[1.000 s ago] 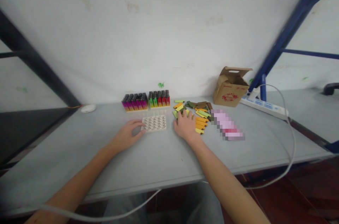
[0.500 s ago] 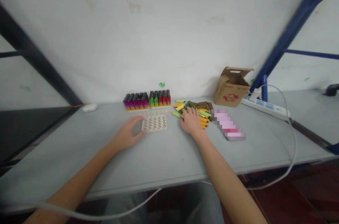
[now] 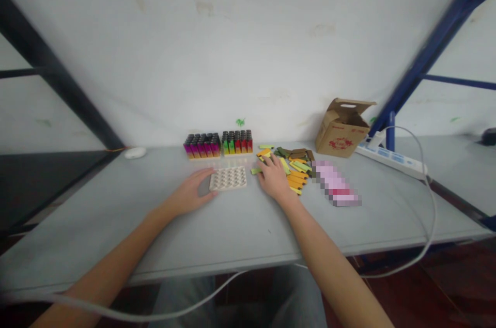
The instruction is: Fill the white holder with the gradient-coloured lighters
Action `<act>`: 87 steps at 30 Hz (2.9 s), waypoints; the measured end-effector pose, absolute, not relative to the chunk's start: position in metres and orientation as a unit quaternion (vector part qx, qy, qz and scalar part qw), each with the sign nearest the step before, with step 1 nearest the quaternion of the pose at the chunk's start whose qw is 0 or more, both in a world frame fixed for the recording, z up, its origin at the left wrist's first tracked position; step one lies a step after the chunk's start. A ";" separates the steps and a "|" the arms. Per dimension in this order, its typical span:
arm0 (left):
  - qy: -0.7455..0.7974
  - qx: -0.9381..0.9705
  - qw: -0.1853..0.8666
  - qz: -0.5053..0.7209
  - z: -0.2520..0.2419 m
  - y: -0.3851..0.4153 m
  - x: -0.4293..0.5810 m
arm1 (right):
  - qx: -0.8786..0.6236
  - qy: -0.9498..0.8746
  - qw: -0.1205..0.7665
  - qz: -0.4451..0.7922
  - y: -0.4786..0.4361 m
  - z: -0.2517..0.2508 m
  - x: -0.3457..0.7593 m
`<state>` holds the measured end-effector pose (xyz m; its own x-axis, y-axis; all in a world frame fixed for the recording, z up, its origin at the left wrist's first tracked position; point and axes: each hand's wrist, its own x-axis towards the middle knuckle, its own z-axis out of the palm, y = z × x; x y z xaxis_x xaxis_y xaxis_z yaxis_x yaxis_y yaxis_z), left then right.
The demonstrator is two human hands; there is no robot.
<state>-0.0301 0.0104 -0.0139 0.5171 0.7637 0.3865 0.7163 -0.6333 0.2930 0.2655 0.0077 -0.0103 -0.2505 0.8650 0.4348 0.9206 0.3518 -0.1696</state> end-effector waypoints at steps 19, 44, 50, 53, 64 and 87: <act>0.430 0.871 0.066 0.227 -0.016 0.011 -0.028 | -0.448 -0.491 0.578 0.473 0.006 0.013 0.247; 0.429 0.877 0.069 0.204 -0.013 0.013 -0.032 | -0.366 -0.262 0.586 0.674 0.008 0.008 0.238; 0.434 0.873 0.076 0.209 -0.012 0.012 -0.032 | -0.362 -0.204 0.567 0.712 0.005 0.014 0.238; 0.435 0.873 0.074 0.208 -0.014 0.012 -0.033 | -0.355 -0.184 0.525 0.751 0.003 0.017 0.241; 0.430 0.875 0.070 0.211 -0.014 0.012 -0.033 | -0.367 -0.317 0.519 0.704 -0.003 0.020 0.240; 0.435 0.875 0.074 0.199 -0.012 0.011 -0.032 | -0.342 -0.403 0.436 0.728 -0.012 0.028 0.234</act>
